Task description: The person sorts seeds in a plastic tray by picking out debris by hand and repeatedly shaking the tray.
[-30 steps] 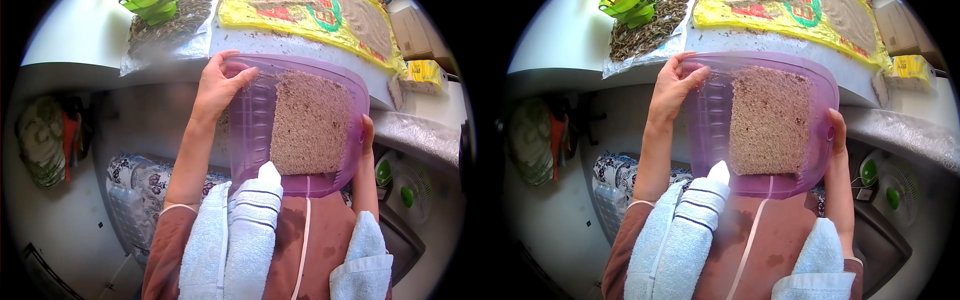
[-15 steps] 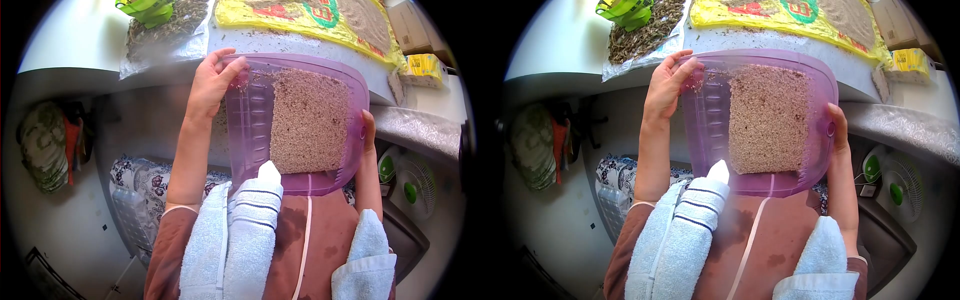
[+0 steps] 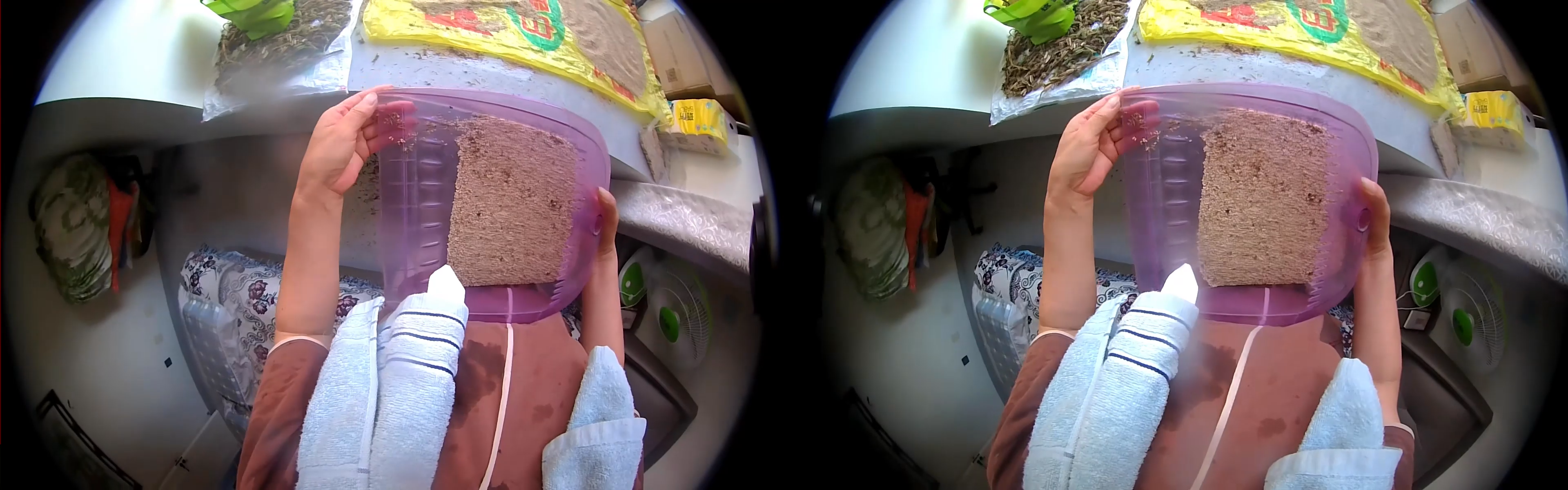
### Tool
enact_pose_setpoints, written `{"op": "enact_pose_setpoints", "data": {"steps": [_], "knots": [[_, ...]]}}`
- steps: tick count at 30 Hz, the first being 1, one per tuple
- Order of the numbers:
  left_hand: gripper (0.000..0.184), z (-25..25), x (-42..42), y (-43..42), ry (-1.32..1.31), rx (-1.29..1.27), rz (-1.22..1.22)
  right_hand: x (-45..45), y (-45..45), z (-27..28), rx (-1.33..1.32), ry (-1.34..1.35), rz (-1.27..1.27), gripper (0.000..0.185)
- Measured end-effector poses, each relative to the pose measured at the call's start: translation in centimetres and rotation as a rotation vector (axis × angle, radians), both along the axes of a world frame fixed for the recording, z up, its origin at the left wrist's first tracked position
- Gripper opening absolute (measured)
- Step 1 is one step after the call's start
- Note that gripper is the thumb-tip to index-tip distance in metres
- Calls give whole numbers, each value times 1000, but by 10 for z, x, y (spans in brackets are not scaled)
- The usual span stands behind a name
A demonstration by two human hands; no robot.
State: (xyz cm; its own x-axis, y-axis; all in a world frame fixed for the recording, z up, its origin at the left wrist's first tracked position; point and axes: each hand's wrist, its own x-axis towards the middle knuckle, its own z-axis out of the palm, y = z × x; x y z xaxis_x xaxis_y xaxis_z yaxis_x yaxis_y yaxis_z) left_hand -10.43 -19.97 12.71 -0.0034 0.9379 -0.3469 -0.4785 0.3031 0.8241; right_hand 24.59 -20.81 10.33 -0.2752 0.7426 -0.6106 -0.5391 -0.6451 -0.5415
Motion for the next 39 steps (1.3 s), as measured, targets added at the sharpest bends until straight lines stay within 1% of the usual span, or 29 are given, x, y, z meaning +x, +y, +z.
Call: {"op": "enact_pose_setpoints", "data": {"steps": [1, 4, 7, 10, 13, 16, 19, 22, 23, 24, 26, 29, 39], "knots": [[33, 1, -1, -2, -60, -6, 1, 1, 0, 0, -2, 8, 11, 61], [35, 0, -4, -3, -77, -6, -10, 2, 1, -2, -33, -38, 23, 61], [30, 0, -6, -3, -9, -15, -21, 0, 1, -1, -43, -51, 27, 61], [25, -2, -3, -3, 190, 27, -39, -4, 1, 2, -69, -27, 17, 62], [24, -6, -4, -5, 138, 57, -32, 3, 2, -6, -19, -33, 61, 67], [26, -3, -5, -6, 122, 44, -35, -2, 1, 0, -38, -52, 49, 65], [29, -7, -6, -9, 152, 11, 24, -3, 0, 4, -77, -47, 19, 62], [30, -26, -12, -13, 920, -3, 215, -1, -1, 0, -67, -34, 1, 63], [32, -30, -16, -17, 1269, 142, 174, -1, -1, 1, -61, -28, 6, 63], [32, -34, -17, -18, 1063, 108, 150, -2, -2, 3, -55, -23, 9, 63], [32, -22, -14, -19, 649, 40, 102, -3, -3, 6, -49, -12, 12, 63], [31, -3, 3, -18, 331, -19, -12, -4, -2, 5, -44, 12, 18, 63], [28, -3, 1, -18, 198, -21, -100, 0, -2, -1, -28, 16, 26, 62]]}}
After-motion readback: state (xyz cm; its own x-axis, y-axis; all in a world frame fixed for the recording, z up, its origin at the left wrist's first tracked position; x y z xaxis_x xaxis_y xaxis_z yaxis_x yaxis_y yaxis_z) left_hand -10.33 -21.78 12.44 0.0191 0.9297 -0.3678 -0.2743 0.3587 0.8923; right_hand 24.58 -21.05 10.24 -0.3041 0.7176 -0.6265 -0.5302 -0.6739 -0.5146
